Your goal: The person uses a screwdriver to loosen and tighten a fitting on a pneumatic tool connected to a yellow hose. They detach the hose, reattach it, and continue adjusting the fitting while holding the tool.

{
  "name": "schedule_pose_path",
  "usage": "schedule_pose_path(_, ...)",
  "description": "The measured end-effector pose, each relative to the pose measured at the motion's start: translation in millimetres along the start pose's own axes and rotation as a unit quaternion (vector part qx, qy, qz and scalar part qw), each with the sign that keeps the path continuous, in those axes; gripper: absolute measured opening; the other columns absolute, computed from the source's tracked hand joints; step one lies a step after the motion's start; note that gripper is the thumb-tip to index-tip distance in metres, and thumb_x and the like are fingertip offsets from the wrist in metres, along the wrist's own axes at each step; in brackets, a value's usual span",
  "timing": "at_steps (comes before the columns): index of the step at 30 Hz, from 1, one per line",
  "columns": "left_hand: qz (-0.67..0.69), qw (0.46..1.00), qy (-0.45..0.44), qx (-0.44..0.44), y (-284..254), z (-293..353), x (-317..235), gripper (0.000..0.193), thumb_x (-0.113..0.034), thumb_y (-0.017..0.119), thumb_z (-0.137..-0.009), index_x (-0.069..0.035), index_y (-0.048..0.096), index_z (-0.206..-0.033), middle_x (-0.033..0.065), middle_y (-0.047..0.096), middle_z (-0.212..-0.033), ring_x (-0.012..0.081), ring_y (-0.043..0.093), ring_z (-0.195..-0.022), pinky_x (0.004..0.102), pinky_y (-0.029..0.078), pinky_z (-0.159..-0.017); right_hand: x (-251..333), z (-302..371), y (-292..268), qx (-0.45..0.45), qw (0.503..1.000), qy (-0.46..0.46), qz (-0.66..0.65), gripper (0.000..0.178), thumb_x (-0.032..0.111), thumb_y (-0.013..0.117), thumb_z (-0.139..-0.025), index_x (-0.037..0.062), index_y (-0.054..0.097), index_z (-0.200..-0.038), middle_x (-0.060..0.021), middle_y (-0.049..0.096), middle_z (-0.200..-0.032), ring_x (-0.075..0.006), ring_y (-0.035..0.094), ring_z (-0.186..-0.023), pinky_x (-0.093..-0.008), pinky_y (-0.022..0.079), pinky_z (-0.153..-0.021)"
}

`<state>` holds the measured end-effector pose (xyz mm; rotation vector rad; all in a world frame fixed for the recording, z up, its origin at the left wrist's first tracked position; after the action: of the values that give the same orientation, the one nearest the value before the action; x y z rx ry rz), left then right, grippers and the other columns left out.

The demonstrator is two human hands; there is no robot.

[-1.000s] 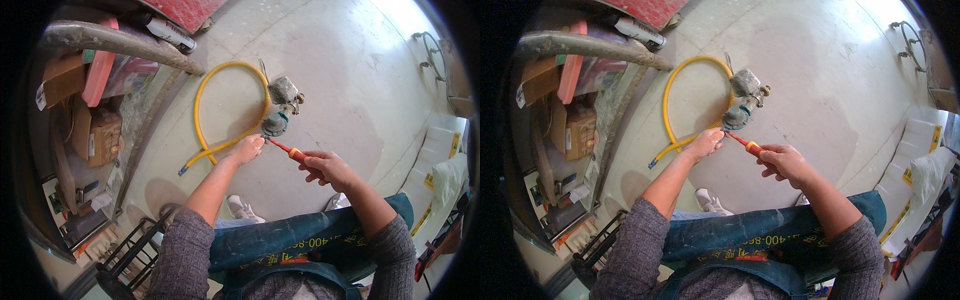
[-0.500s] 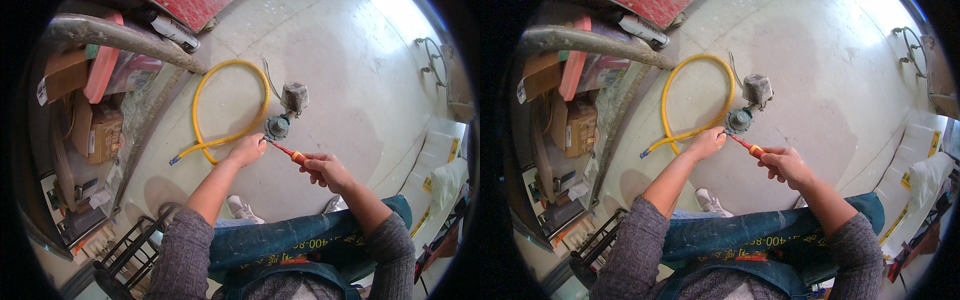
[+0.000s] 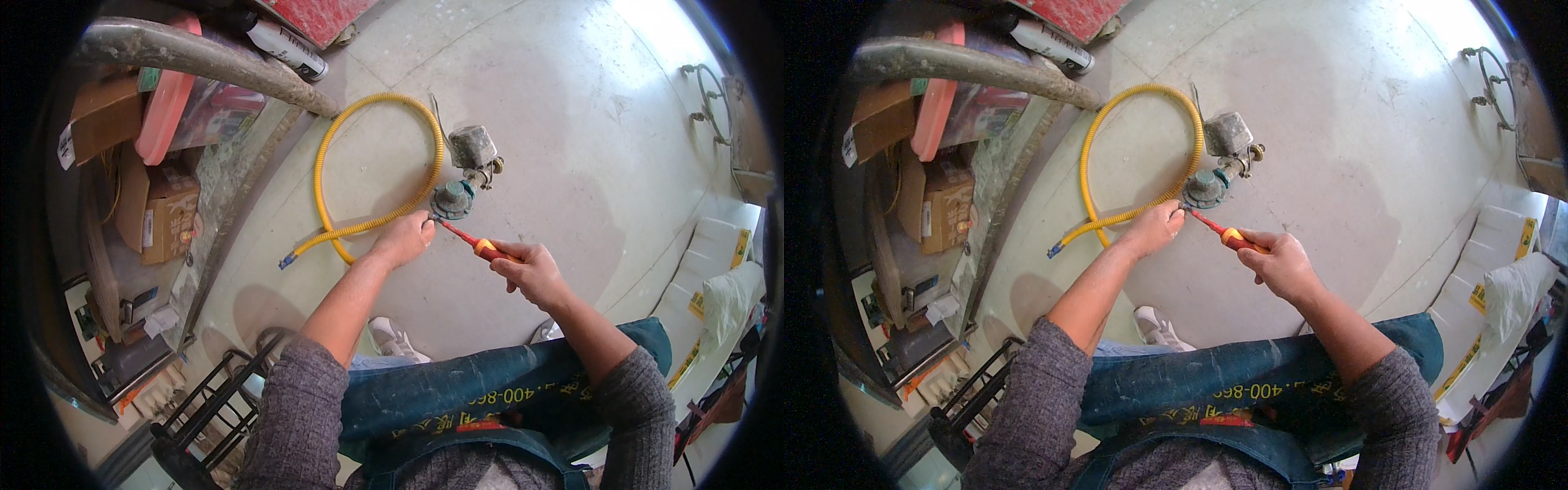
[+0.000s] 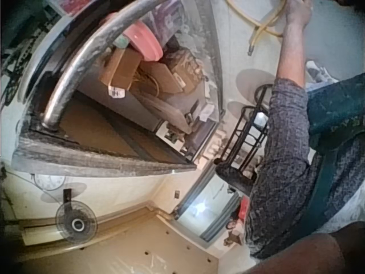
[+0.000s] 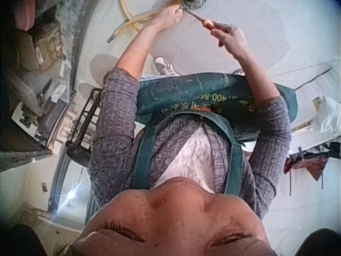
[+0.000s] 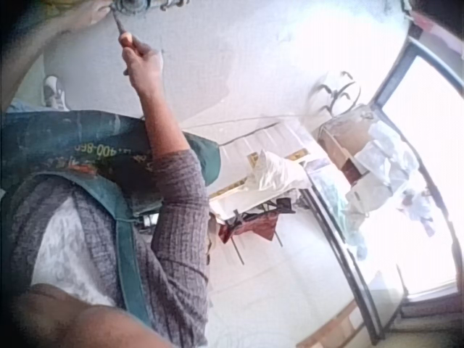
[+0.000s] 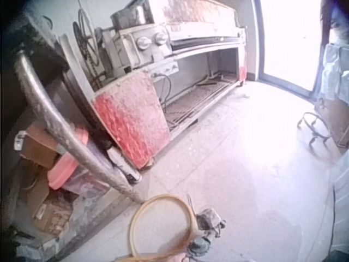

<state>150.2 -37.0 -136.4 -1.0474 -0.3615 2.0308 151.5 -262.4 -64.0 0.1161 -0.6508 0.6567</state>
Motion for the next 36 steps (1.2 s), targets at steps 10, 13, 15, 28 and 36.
schedule_pose_path(10,-0.014,1.0,-0.007,-0.009,3.1,-2.5,1.6,0.03,-0.029,0.042,-0.088,-0.001,0.055,-0.089,0.0241,0.061,-0.089,0.0427,0.057,-0.085,0.0493,0.044,-0.074,32.7,23.4,11.2,-0.199,0.811,-0.342,0.431,0.038,0.007,0.06,-0.077,0.0107,0.059,-0.115,-0.0063,0.062,-0.089,-0.0238,0.06,-0.071,-0.033,0.051,-0.062)
schedule_pose_path(13,0.026,1.0,-0.005,-0.014,2.0,-4.9,2.2,0.031,-0.029,0.043,-0.088,-0.001,0.055,-0.089,0.0241,0.061,-0.088,0.0421,0.058,-0.085,0.0484,0.045,-0.073,39.2,29.6,12.0,-0.232,0.752,-0.371,0.493,0.041,0.008,0.063,-0.074,0.0147,0.06,-0.115,-0.0014,0.059,-0.089,-0.0205,0.058,-0.073,-0.0317,0.051,-0.064)
schedule_pose_path(15,0.046,0.999,-0.01,-0.009,1.7,-6.1,2.8,0.031,-0.029,0.044,-0.088,-0.001,0.056,-0.09,0.0239,0.061,-0.088,0.0419,0.058,-0.084,0.0479,0.045,-0.073,39.0,30.5,10.6,-0.235,0.755,-0.369,0.489,0.043,0.009,0.065,-0.074,0.0158,0.061,-0.116,-0.0003,0.059,-0.091,-0.0191,0.057,-0.074,-0.0304,0.051,-0.065)
schedule_pose_path(28,0.0,1.0,-0.027,0.001,3.2,0.4,-4.7,0.031,-0.031,0.044,-0.087,-0.003,0.057,-0.092,0.0215,0.062,-0.088,0.0401,0.059,-0.082,0.0465,0.046,-0.072,-8.7,-0.2,4.2,0.056,0.993,0.103,-0.002,0.043,0.036,0.055,-0.082,0.0016,0.063,-0.107,-0.0085,0.067,-0.087,-0.0176,0.058,-0.073,-0.0273,0.045,-0.067)
schedule_pose_path(36,-0.018,1.0,-0.015,-0.015,4.7,2.0,-3.2,0.031,-0.032,0.044,-0.087,-0.004,0.056,-0.094,0.0207,0.063,-0.089,0.0389,0.059,-0.084,0.0465,0.046,-0.072,24.8,18.4,7.8,-0.261,0.761,-0.319,0.502,0.035,0.013,0.065,-0.075,0.0144,0.06,-0.109,-0.0061,0.055,-0.083,-0.0267,0.053,-0.084,-0.0371,0.047,-0.068)
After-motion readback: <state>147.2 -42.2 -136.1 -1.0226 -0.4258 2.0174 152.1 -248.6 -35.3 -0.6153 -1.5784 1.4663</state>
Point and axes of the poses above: each hand's wrist, its own z-axis away from the middle knuckle, its own y-axis out of the palm, x = y × z, the point moved 4 cm from there along -z, towards the middle knuckle
